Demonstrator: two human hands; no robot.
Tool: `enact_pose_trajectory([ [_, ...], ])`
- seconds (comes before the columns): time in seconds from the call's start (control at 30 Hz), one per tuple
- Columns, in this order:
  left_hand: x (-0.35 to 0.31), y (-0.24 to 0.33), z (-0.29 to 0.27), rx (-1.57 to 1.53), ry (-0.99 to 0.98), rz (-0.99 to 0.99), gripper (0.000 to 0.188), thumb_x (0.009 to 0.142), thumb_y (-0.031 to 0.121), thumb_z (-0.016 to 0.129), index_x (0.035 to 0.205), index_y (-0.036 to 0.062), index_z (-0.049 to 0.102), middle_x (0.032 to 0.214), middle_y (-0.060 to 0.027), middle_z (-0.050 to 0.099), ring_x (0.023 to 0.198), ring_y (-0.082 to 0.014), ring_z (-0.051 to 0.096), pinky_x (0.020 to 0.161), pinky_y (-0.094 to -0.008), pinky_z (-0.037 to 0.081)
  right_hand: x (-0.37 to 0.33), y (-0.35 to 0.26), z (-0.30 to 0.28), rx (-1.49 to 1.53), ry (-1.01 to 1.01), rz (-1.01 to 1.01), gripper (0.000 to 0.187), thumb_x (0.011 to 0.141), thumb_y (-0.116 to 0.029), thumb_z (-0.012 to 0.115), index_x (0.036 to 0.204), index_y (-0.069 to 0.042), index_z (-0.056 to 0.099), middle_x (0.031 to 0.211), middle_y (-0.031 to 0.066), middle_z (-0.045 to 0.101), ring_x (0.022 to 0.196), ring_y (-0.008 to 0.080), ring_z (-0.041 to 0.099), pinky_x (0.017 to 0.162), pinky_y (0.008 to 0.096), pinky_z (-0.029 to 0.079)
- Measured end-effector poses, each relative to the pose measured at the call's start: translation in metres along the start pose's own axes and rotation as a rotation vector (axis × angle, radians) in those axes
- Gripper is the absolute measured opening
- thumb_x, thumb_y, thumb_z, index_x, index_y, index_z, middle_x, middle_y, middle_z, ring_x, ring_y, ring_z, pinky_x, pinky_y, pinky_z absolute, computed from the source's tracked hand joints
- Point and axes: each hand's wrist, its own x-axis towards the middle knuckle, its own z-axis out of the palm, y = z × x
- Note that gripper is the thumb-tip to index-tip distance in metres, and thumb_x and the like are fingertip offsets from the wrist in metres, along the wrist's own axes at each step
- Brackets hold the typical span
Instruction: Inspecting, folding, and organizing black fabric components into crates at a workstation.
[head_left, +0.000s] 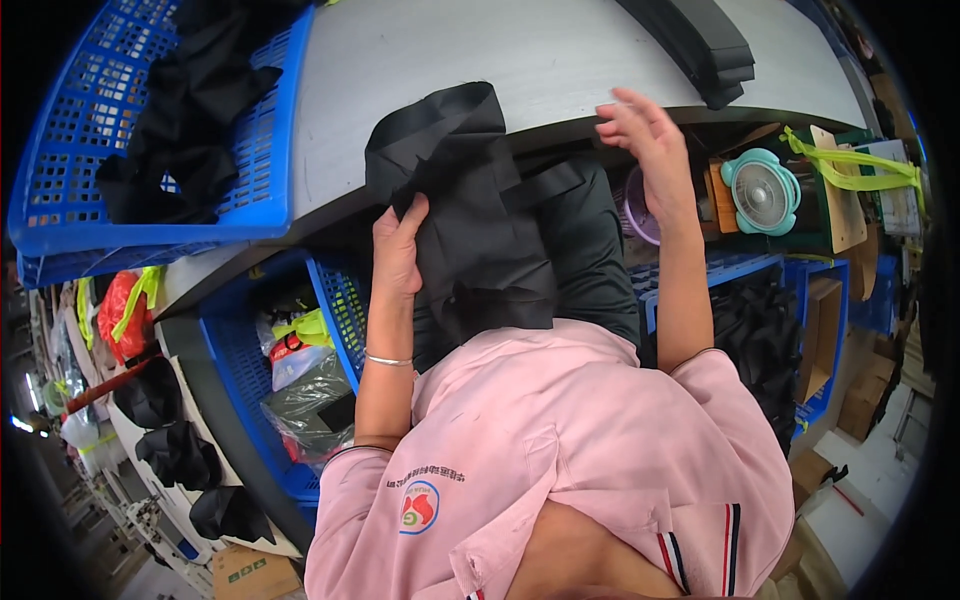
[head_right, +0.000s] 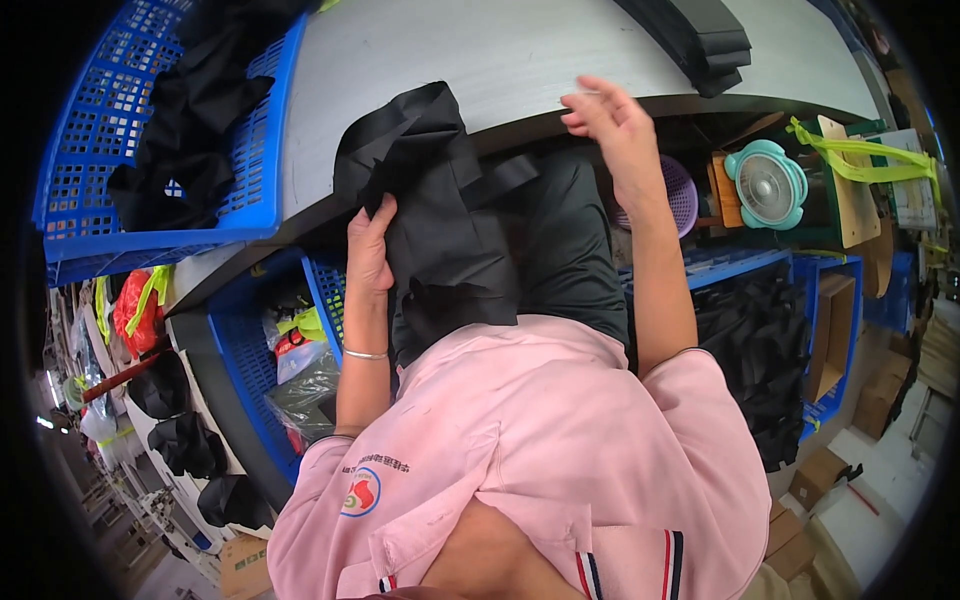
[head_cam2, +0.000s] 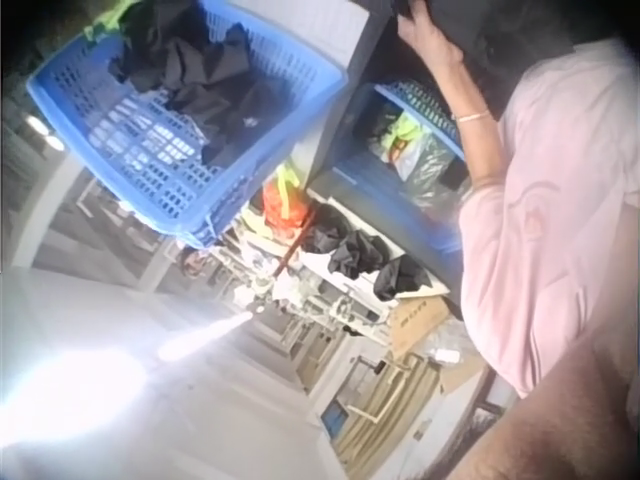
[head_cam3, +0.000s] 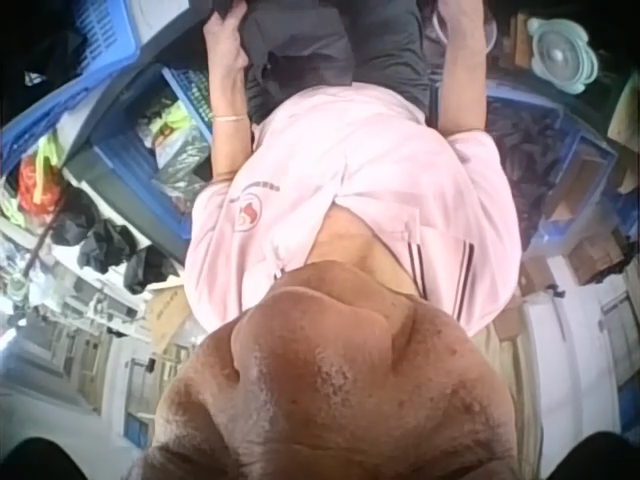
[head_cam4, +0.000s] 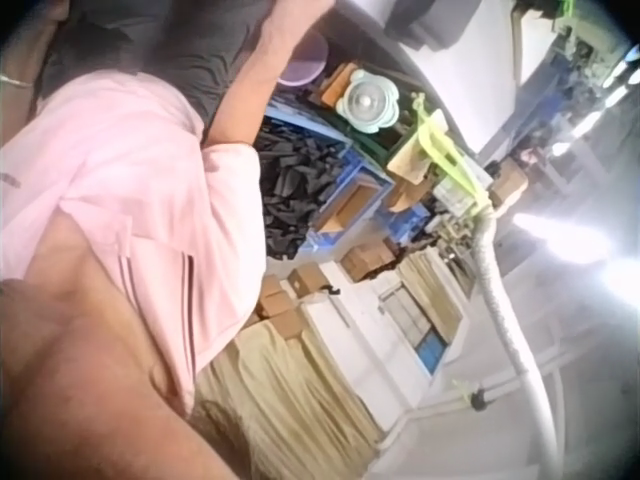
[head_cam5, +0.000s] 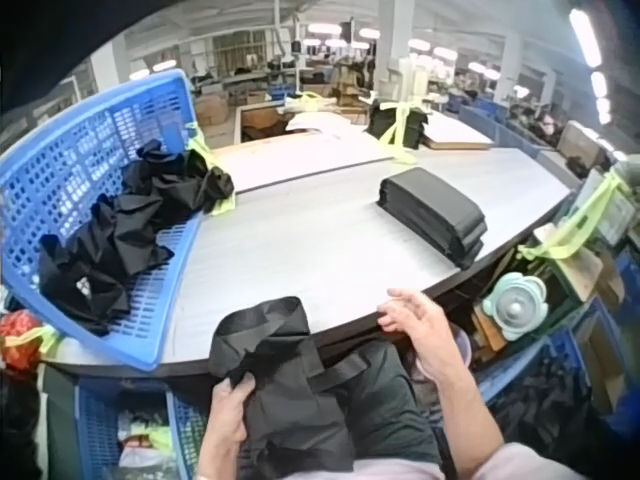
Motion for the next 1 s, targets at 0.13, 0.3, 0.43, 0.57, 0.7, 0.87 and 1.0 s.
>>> enact_pose_trajectory([
  [0.13, 0.002, -0.006, 0.003, 0.192, -0.074, 0.003, 0.028, 0.092, 0.015, 0.071, 0.114, -0.0022, 0.067, 0.11, -0.0065, 0.07, 0.097, -0.0135, 0.065, 0.085, -0.0275, 0.051, -0.024, 0.021, 0.002, -0.155, -0.53, 0.3, 0.054, 0.086, -0.025, 0.076, 0.131, 0.001, 0.06, 0.122, 0.0101, 0.066, 0.114, 0.0156, 0.06, 0.099, 0.0288, 0.046],
  [0.3, -0.005, -0.013, 0.01, 0.197, -0.072, -0.035, 0.026, 0.091, 0.006, 0.064, 0.115, -0.0039, 0.064, 0.111, -0.0084, 0.07, 0.098, -0.0166, 0.065, 0.089, -0.0288, 0.051, -0.046, 0.051, 0.026, -0.044, -0.474, 0.521, 0.028, 0.081, -0.005, 0.073, 0.108, 0.005, 0.071, 0.101, 0.0052, 0.072, 0.092, 0.0129, 0.064, 0.085, 0.0266, 0.05],
  [0.43, -0.016, -0.021, 0.016, 0.329, -0.092, -0.063, 0.038, 0.096, 0.015, 0.067, 0.127, -0.0042, 0.058, 0.124, -0.0092, 0.064, 0.11, -0.0178, 0.06, 0.096, -0.0311, 0.049, -0.057, 0.053, 0.022, -0.353, -0.287, 0.186, 0.031, 0.078, -0.019, 0.075, 0.095, 0.005, 0.067, 0.075, 0.0063, 0.064, 0.07, 0.011, 0.054, 0.065, 0.0305, 0.046],
  [0.57, -0.022, -0.03, 0.029, 0.474, -0.066, -0.052, 0.041, 0.09, 0.011, 0.073, 0.126, -0.0047, 0.059, 0.121, -0.0105, 0.065, 0.106, -0.0183, 0.062, 0.094, -0.0325, 0.05, -0.072, 0.056, 0.009, -0.201, -0.411, 0.247, 0.033, 0.078, -0.022, 0.076, 0.096, 0.004, 0.068, 0.079, 0.0069, 0.066, 0.073, 0.0125, 0.058, 0.067, 0.03, 0.047],
  [0.7, -0.024, -0.032, 0.038, 0.531, -0.103, -0.064, 0.034, 0.09, 0.009, 0.073, 0.12, -0.0054, 0.064, 0.114, -0.0094, 0.069, 0.098, -0.0167, 0.064, 0.089, -0.0311, 0.051, -0.078, 0.069, -0.002, -0.207, -0.301, 0.229, 0.028, 0.076, -0.019, 0.078, 0.091, 0.003, 0.069, 0.077, 0.0085, 0.069, 0.07, 0.0126, 0.06, 0.065, 0.0306, 0.048],
  [0.87, -0.023, -0.039, 0.051, 0.703, -0.341, -0.005, 0.028, 0.092, 0.007, 0.071, 0.117, -0.0046, 0.065, 0.11, -0.0095, 0.07, 0.093, -0.0153, 0.065, 0.086, -0.0292, 0.052, -0.093, 0.076, -0.015, -0.309, -0.065, 0.253, 0.027, 0.076, -0.017, 0.078, 0.094, 0.003, 0.07, 0.074, 0.0112, 0.069, 0.068, 0.0144, 0.062, 0.065, 0.0316, 0.05],
  [1.0, -0.018, -0.061, 0.073, 0.579, -0.157, -0.174, 0.022, 0.095, 0.011, 0.067, 0.114, -0.0014, 0.066, 0.106, -0.0075, 0.071, 0.091, -0.0131, 0.065, 0.083, -0.0263, 0.052, -0.122, 0.078, -0.056, -0.192, -0.1, 0.062, 0.025, 0.077, -0.017, 0.079, 0.091, 0.003, 0.071, 0.08, 0.0103, 0.071, 0.075, 0.0122, 0.064, 0.069, 0.0293, 0.05],
])
